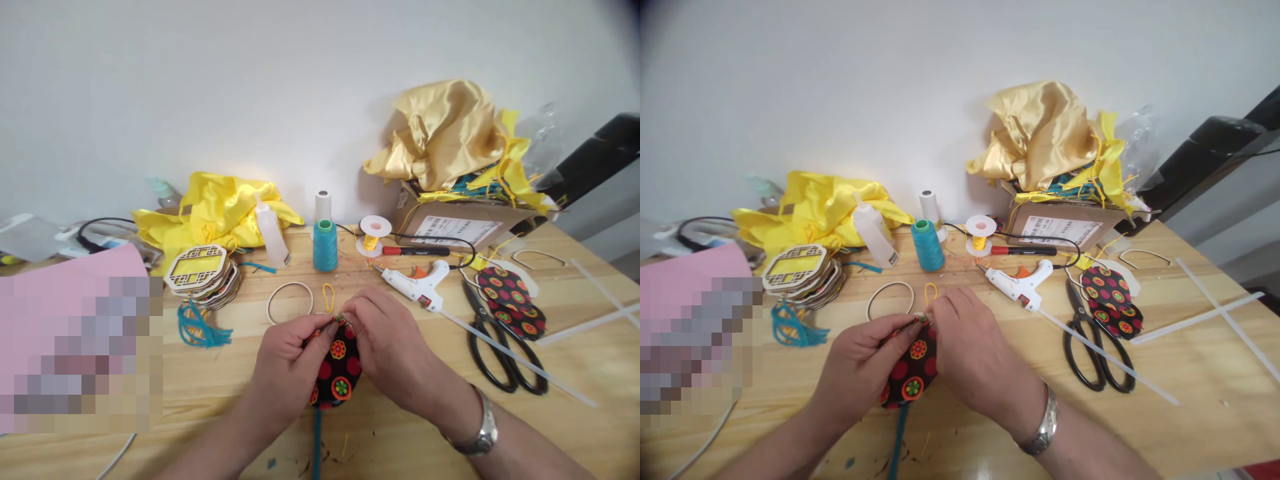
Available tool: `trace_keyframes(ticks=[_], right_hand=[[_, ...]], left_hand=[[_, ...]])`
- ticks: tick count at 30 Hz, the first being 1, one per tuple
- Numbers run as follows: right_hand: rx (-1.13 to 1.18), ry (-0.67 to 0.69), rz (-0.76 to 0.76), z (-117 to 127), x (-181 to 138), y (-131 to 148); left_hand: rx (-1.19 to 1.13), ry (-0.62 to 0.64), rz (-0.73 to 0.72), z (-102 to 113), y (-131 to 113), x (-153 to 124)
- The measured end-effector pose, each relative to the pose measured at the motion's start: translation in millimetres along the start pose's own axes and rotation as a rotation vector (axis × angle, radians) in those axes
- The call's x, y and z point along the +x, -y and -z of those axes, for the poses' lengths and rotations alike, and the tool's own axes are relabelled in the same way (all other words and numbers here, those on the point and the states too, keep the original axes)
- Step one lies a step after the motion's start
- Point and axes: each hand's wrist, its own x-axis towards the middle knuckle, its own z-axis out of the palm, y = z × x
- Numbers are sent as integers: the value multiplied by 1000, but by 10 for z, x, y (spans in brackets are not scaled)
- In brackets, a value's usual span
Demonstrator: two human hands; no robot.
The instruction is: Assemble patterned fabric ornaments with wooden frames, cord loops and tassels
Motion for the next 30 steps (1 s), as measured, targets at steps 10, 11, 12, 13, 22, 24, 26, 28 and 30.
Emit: trace_keyframes(ticks=[10, 11, 12, 13, 22, 24, 26, 28, 30], right_hand=[[-31, -51, 3, -11, -4, -2], [-39, -54, 3, -12, 0, -1], [-44, -56, 3, -12, 5, 0], [-46, -59, 3, -13, 10, 1], [-49, -143, 3, 3, 27, -17], [-59, -155, 4, 5, 31, -20], [-70, -159, 5, 3, 37, -22], [-85, -162, 7, 3, 45, -25], [-90, -171, -3, 12, 54, -32]], left_hand=[[-22, 12, 40, -4, 16, 18], [-19, 15, 40, -2, 20, 19], [-15, 14, 37, -1, 23, 20], [-9, 14, 32, 1, 25, 20], [14, 19, 42, 17, 6, 17], [7, 29, 54, 26, -4, 25], [-11, 44, 68, 34, -20, 34], [-41, 51, 91, 36, -38, 42], [-77, 56, 129, 33, -48, 48]])
